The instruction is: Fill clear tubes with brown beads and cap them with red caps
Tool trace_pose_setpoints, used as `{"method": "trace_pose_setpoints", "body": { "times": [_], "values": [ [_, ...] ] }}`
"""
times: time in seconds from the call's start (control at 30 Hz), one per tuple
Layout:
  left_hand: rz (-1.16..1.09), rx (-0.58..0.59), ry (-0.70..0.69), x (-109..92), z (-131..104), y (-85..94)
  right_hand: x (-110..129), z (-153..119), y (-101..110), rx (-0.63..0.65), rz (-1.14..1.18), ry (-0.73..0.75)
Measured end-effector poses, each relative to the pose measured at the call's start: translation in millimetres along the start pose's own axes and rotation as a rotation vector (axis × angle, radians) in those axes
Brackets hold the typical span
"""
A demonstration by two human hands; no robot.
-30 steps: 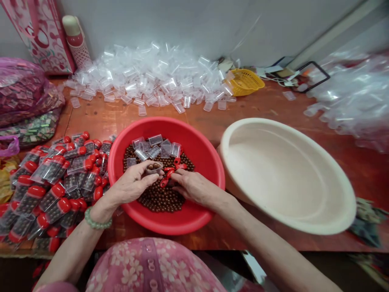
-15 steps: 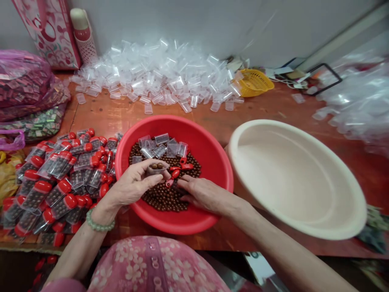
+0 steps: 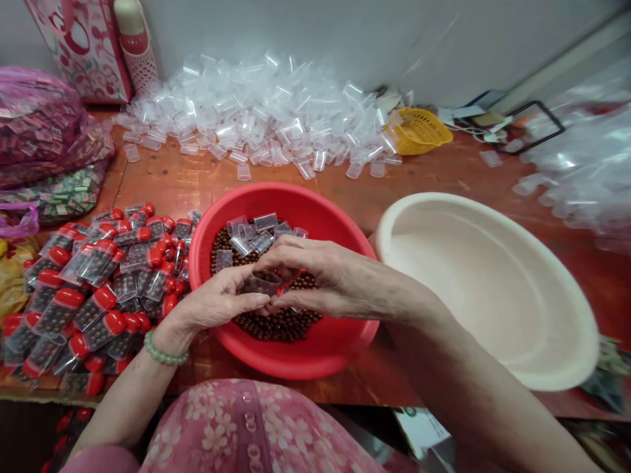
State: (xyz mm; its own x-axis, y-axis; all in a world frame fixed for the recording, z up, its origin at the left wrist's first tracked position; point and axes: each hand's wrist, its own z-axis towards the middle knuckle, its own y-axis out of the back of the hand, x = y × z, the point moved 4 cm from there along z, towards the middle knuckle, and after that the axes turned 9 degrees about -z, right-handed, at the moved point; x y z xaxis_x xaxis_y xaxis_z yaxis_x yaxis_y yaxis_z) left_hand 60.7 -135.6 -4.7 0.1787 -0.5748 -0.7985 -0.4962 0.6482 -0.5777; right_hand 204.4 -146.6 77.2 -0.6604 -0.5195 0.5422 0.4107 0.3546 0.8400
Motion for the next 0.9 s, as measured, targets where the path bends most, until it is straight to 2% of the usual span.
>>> {"method": "trace_pose_setpoints", "body": {
  "times": [0.2,0.4,0.53,0.67,0.73,0.8,0.9],
  "values": [
    [-0.009,0.086,0.052,-1,0,1.0,-6,18,-7,0.07,0.068,0.076],
    [-0.107,0.071,0.062,3,2,3.8,-14,15,-10,0.084,0.16,0.004],
    [-0.063,0.026,0.036,0,4,2.9,-21,11,-12,0.077,0.293,-0.046],
    [0.027,-0.098,-0.007,-5,7,4.8,-39,6,-16,0.05,0.366,-0.142],
    [0.005,-0.18,-0.059,-6,8,8.3,-51,2,-19,0.0,0.27,-0.228],
    [-0.046,-0.237,-0.113,-6,9,11.9,-61,-4,-23,0.006,0.046,-0.32],
    [-0.082,-0.297,-0.166,-4,9,16.1,-65,-12,-37,0.181,-0.248,-0.391]
  ]
}}
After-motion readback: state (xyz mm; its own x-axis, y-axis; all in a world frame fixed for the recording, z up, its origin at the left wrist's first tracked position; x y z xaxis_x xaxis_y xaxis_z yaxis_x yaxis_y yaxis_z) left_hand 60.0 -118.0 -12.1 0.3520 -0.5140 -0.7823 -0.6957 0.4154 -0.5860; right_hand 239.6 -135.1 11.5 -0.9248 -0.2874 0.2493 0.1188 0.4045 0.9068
